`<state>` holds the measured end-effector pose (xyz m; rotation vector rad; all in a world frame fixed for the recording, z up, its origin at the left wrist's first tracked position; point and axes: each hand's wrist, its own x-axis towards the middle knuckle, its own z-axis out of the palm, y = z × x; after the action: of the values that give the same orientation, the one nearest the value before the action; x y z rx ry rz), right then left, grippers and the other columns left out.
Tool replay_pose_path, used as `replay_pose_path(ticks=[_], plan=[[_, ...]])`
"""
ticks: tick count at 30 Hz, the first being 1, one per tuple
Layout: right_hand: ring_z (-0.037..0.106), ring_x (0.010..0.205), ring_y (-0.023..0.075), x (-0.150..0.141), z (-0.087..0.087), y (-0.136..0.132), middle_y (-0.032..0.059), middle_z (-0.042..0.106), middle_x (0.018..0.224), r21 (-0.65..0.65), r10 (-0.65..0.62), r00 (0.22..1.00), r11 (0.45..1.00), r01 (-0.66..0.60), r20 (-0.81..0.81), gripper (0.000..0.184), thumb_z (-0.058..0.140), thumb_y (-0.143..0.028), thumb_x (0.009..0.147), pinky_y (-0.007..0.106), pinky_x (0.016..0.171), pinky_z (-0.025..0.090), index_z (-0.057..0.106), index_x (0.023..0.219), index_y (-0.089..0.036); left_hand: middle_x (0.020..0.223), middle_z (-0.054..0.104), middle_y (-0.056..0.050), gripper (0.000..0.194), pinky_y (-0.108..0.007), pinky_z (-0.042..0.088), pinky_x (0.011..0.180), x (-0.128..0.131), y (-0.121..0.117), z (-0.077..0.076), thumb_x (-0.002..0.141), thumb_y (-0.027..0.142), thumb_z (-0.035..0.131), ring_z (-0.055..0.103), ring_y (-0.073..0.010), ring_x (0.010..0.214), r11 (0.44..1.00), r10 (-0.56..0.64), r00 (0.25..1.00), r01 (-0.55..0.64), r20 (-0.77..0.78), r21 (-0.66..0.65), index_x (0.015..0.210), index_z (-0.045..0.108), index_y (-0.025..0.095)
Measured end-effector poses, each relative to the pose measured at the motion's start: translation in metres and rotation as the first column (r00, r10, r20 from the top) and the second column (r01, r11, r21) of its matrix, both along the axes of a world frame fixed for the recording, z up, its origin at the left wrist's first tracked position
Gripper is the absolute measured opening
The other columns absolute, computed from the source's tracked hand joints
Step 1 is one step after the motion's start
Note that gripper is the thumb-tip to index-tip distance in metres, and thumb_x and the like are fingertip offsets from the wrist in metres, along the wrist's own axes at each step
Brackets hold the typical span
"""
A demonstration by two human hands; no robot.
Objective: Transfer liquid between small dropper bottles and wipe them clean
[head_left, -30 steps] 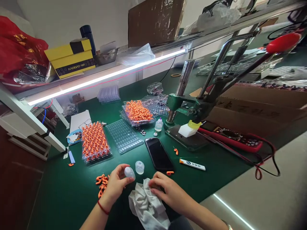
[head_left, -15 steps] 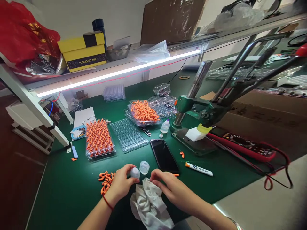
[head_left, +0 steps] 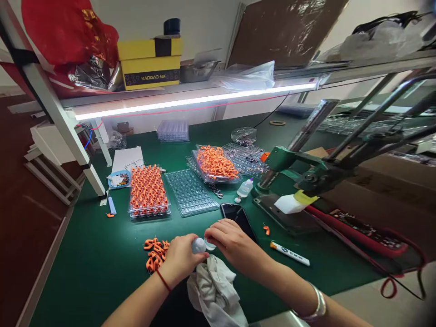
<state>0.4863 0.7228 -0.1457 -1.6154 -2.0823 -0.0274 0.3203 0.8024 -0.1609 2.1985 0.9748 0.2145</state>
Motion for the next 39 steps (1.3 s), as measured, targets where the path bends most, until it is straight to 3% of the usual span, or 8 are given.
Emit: replay_pose_path(ticks=[6, 17, 23, 30, 35, 39], plan=[[0.054, 0.075, 0.0204, -0.001, 0.005, 0.004, 0.0038, 0.064, 0.080, 0.045, 0.037, 0.983, 0.998, -0.046, 0.178, 0.026, 0.050, 0.003, 0.086, 0.034, 0.080, 0.036, 0.064, 0.081, -0.018, 0.099, 0.079, -0.006, 0.029, -0.033, 0.048, 0.075, 0.001, -0.005, 0.000, 0.079, 0.035, 0.076, 0.071, -0.0308, 0.094, 0.999, -0.007, 0.998, 0.009, -0.063, 0.031, 0.107, 0.074, 0.024], [0.057, 0.075, 0.0199, -0.007, 0.007, 0.008, 0.0022, 0.065, 0.079, 0.068, 0.082, 0.929, 0.991, -0.114, 0.361, 0.028, 0.051, 0.007, 0.080, 0.035, 0.086, 0.037, 0.063, 0.080, -0.019, 0.100, 0.079, -0.006, 0.023, -0.031, 0.047, 0.074, 0.000, -0.005, -0.009, 0.081, 0.039, 0.074, 0.072, -0.0290, 0.095, 0.997, -0.028, 0.997, 0.032, -0.072, 0.066, 0.099, 0.072, 0.024], [0.058, 0.074, 0.0216, -0.011, 0.015, 0.012, 0.0024, 0.064, 0.076, 0.033, 0.169, 0.840, 0.976, -0.216, 0.515, 0.028, 0.052, 0.006, 0.079, 0.042, 0.098, 0.036, 0.064, 0.079, -0.019, 0.105, 0.078, -0.009, 0.022, -0.033, 0.049, 0.078, 0.002, -0.003, -0.013, 0.081, 0.037, 0.074, 0.071, -0.0304, 0.097, 0.997, -0.048, 0.998, 0.051, -0.050, 0.059, 0.096, 0.071, 0.021], [0.056, 0.070, 0.0218, -0.004, 0.023, 0.021, 0.0026, 0.063, 0.072, -0.008, 0.254, 0.754, 0.950, -0.313, 0.606, 0.025, 0.053, 0.003, 0.081, 0.042, 0.095, 0.041, 0.065, 0.076, -0.020, 0.102, 0.074, -0.008, 0.020, -0.033, 0.050, 0.083, 0.004, 0.001, -0.021, 0.081, 0.033, 0.072, 0.068, -0.0287, 0.098, 0.993, -0.098, 0.994, 0.095, 0.044, 0.064, 0.096, 0.070, 0.019], [0.056, 0.073, 0.0224, 0.010, 0.045, 0.012, 0.0028, 0.062, 0.073, 0.036, 0.223, 0.760, 0.951, -0.308, 0.610, 0.024, 0.051, 0.001, 0.084, 0.041, 0.094, 0.037, 0.065, 0.079, -0.018, 0.107, 0.065, -0.008, 0.035, -0.031, 0.049, 0.078, 0.000, -0.002, -0.005, 0.080, 0.028, 0.068, 0.064, -0.0243, 0.091, 0.987, -0.146, 0.982, 0.137, 0.121, 0.085, 0.113, 0.066, 0.019], [0.054, 0.074, 0.0226, 0.020, 0.058, 0.000, 0.0032, 0.062, 0.074, 0.063, 0.220, 0.790, 0.949, -0.310, 0.573, 0.023, 0.048, -0.002, 0.089, 0.040, 0.094, 0.034, 0.063, 0.082, -0.019, 0.099, 0.064, -0.004, 0.030, -0.026, 0.046, 0.072, -0.004, -0.006, 0.014, 0.077, 0.029, 0.070, 0.061, -0.0201, 0.084, 0.973, -0.224, 0.959, 0.211, 0.172, 0.089, 0.105, 0.066, 0.021]])
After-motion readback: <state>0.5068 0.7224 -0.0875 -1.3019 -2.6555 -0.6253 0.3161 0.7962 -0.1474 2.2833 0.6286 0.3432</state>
